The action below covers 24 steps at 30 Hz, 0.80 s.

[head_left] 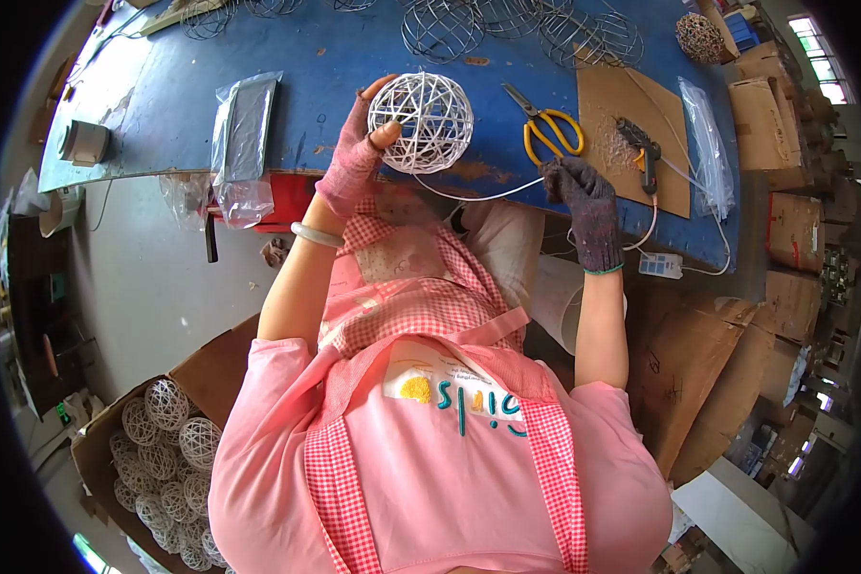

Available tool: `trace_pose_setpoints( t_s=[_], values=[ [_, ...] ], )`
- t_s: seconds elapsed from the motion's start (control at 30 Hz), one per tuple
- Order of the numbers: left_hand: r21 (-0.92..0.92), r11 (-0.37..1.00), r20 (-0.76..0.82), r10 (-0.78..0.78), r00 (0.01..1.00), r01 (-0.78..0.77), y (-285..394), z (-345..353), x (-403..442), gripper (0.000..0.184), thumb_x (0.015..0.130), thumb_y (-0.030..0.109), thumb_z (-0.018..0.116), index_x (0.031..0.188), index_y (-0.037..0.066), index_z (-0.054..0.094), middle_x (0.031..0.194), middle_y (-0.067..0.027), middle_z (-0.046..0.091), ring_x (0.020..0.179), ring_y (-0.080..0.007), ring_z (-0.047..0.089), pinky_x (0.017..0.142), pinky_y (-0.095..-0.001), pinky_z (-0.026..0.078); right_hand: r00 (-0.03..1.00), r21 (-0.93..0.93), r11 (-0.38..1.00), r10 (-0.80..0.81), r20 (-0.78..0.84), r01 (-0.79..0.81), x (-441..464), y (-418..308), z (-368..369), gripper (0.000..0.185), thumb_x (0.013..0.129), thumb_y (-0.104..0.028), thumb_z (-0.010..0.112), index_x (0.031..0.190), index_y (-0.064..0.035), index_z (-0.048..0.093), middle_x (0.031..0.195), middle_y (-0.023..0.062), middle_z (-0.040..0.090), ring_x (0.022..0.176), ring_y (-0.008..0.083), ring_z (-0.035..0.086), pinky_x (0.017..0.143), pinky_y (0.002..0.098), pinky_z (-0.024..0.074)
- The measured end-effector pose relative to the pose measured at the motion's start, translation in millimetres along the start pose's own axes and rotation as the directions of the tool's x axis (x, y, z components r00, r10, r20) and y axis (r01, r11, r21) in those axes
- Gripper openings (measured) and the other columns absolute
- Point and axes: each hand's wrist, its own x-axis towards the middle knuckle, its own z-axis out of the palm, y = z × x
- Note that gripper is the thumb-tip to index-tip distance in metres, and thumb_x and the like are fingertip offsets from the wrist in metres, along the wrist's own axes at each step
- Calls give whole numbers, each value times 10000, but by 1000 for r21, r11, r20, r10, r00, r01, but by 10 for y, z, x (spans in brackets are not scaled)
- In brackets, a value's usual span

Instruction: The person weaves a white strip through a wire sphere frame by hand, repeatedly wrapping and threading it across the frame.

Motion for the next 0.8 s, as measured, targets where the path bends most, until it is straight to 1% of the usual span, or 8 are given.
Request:
trace_pose_setpoints(
  t_s=[0.27, 0.33, 0.37, 0.43, 0.47, 0.5, 0.53, 0.8],
  values=[
    [-11, 1000, 3, -9, 1000, 9, 1, 48, -9, 779, 809, 295, 739, 1436, 57, 341, 1313, -103, 495, 1191, -205, 513, 997, -351, 456, 989, -8, 997, 72, 132, -71, -19, 95, 19, 183, 927, -129, 614, 1053, -3, 657, 885, 11, 676, 805, 103, 607, 747, 238, 485],
    [23, 999, -7, 25, 1000, -25, 11, 38, -25, 793, 801, 312, 750, 1433, 55, 347, 1306, -103, 503, 1184, -206, 519, 998, -347, 454, 959, -454, 891, 136, 248, -9, -2, 8, 48, 202, 917, -104, 619, 1096, -12, 639, 963, 27, 678, 827, 132, 628, 755, 247, 491],
    [31, 999, -13, 34, 999, -33, 27, 37, -43, 793, 801, 312, 750, 1433, 55, 347, 1306, -103, 503, 1184, -206, 519, 998, -347, 454, 957, -450, 893, 128, 258, 2, -11, -9, 75, 202, 917, -104, 619, 1096, -12, 639, 963, 27, 678, 827, 132, 628, 755, 247, 491],
    [93, 992, -30, 87, 996, -84, 60, 46, -101, 807, 790, 326, 766, 1429, 51, 357, 1297, -102, 516, 1178, -206, 524, 1006, -341, 444, 925, -504, 786, -224, 308, 358, -64, -23, 131, 251, 906, -38, 603, 1156, -25, 609, 1055, 45, 664, 832, 151, 638, 765, 267, 501],
    [101, 991, -33, 93, 995, -89, 81, 53, -139, 807, 790, 326, 766, 1429, 51, 357, 1297, -102, 516, 1178, -206, 524, 1006, -341, 444, 921, -497, 787, -231, 313, 366, -66, -14, 149, 251, 906, -38, 603, 1156, -25, 609, 1055, 45, 664, 832, 151, 638, 765, 267, 501],
    [142, 985, -49, 105, 993, -97, 104, 66, -178, 818, 780, 324, 778, 1428, 50, 360, 1293, -102, 521, 1177, -206, 525, 1011, -339, 438, 945, -152, 955, -211, 249, 253, -52, 1, 163, 276, 904, -11, 592, 1180, -29, 594, 1085, 52, 653, 845, 152, 639, 776, 275, 505],
    [184, 977, -61, 117, 991, -104, 126, 90, -214, 830, 770, 322, 791, 1426, 49, 363, 1290, -101, 525, 1175, -205, 526, 1016, -337, 431, 966, 225, 967, -165, 199, 119, -46, 11, 173, 305, 903, 16, 581, 1203, -33, 579, 1115, 59, 642, 857, 154, 640, 788, 283, 508],
    [293, 939, -60, 206, 977, -180, 215, 470, -364, 744, 794, 200, 781, 1410, 68, 385, 1281, -97, 534, 1154, -195, 537, 981, -333, 459, 949, 71, 976, -217, 229, 206, -159, 40, 469, 336, 927, 9, 555, 1262, -12, 551, 1149, 75, 638, 915, 147, 632, 854, 274, 501]
  ],
)
